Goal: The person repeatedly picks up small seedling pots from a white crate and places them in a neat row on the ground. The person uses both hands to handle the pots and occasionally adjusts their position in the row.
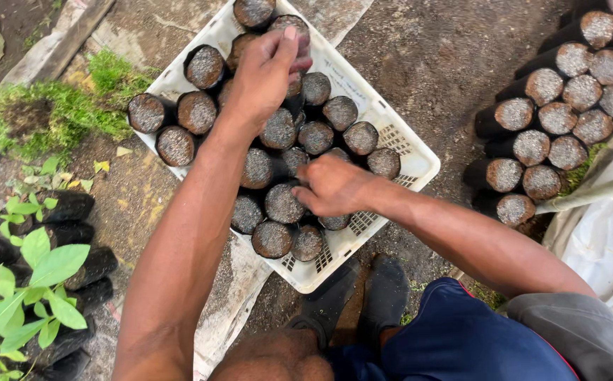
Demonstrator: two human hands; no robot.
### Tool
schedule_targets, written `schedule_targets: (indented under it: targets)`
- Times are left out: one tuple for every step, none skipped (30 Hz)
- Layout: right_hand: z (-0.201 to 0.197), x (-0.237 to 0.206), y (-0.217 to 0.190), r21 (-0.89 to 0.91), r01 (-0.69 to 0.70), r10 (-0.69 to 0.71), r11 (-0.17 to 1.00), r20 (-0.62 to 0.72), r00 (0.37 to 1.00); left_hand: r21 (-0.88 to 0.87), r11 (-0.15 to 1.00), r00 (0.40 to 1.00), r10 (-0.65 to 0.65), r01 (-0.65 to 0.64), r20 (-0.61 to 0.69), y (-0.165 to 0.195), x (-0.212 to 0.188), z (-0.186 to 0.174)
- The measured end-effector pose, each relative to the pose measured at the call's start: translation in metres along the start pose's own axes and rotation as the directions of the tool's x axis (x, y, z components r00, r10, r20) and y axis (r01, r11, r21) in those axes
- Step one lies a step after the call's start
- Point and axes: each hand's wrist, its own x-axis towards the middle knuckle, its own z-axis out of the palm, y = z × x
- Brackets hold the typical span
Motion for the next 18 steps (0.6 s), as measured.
schedule_targets:
  targets:
    - [0.006, -0.001, -0.001, 0.028, -0.007, 0.007, 1.0, -0.006, 1.0, 0.008, 1.0, 1.0, -0.002, 0.002, 0.02, -0.002, -0.001, 0.003]
    - [0.012, 0.0, -0.003, 0.056, -0.02, 0.021, 0.998, -0.017, 1.0, -0.001, 1.0, 0.999, -0.011, 0.011, 0.031, -0.003, -0.001, 0.007]
    - [0.016, -0.001, -0.003, 0.083, -0.042, 0.045, 0.996, -0.032, 0.999, -0.014, 1.0, 0.999, -0.017, 0.018, 0.05, -0.003, 0.0, 0.014]
    - [0.018, -0.001, -0.003, 0.045, 0.014, -0.013, 0.999, -0.034, 0.999, -0.027, 0.999, 0.997, -0.021, 0.023, 0.074, -0.002, 0.003, 0.023]
    - [0.02, -0.004, -0.002, 0.009, 0.067, -0.067, 0.998, -0.034, 0.997, 0.006, 1.0, 0.995, -0.029, 0.029, 0.094, 0.0, 0.004, 0.031]
    - [0.019, -0.01, -0.001, 0.029, 0.116, -0.111, 0.993, -0.138, 0.984, 0.039, 0.999, 0.993, -0.035, 0.031, 0.116, 0.003, 0.004, 0.039]
    - [0.017, -0.019, 0.001, 0.038, 0.164, -0.15, 0.986, -0.242, 0.958, 0.071, 0.997, 0.989, -0.039, 0.029, 0.14, 0.006, 0.006, 0.049]
    - [0.013, -0.03, 0.004, 0.04, 0.214, -0.188, 0.976, -0.344, 0.92, 0.056, 0.998, 0.984, -0.038, 0.029, 0.173, 0.009, 0.008, 0.058]
    - [0.005, -0.045, 0.01, 0.123, 0.155, -0.098, 0.98, -0.378, 0.921, 0.042, 0.999, 0.978, -0.04, 0.032, 0.203, 0.012, 0.01, 0.067]
    - [-0.003, -0.063, 0.016, 0.209, 0.102, -0.009, 0.973, -0.403, 0.915, 0.029, 0.999, 0.973, -0.044, 0.039, 0.228, 0.013, 0.013, 0.079]
    - [-0.012, -0.081, 0.022, 0.294, 0.059, 0.073, 0.954, -0.42, 0.905, 0.006, 1.0, 0.965, -0.029, 0.028, 0.261, 0.014, 0.018, 0.092]
    - [-0.023, -0.098, 0.029, 0.328, 0.006, 0.154, 0.945, -0.46, 0.875, -0.015, 1.0, 0.958, -0.015, 0.02, 0.286, 0.016, 0.021, 0.104]
    - [-0.034, -0.116, 0.037, 0.363, -0.04, 0.228, 0.931, -0.494, 0.839, -0.036, 0.999, 0.952, -0.002, 0.014, 0.306, 0.017, 0.024, 0.113]
    - [-0.044, -0.134, 0.045, 0.363, -0.076, 0.287, 0.929, -0.575, 0.766, -0.031, 0.999, 0.945, -0.01, 0.021, 0.326, 0.017, 0.031, 0.127]
    - [-0.051, -0.152, 0.053, 0.367, -0.111, 0.339, 0.924, -0.646, 0.684, -0.025, 0.999, 0.939, -0.02, 0.031, 0.343, 0.017, 0.038, 0.147]
    - [-0.056, -0.167, 0.063, 0.377, -0.154, 0.386, 0.913, -0.683, 0.62, -0.019, 0.999, 0.933, -0.032, 0.041, 0.359, 0.015, 0.041, 0.163]
    - [-0.059, -0.178, 0.073, 0.39, -0.193, 0.428, 0.901, -0.716, 0.552, 0.061, 0.998, 0.922, -0.019, -0.005, 0.386, 0.013, 0.042, 0.177]
    - [-0.06, -0.187, 0.086, 0.368, -0.249, 0.444, 0.896, -0.736, 0.511, 0.137, 0.989, 0.911, -0.005, -0.056, 0.413, 0.01, 0.044, 0.193]
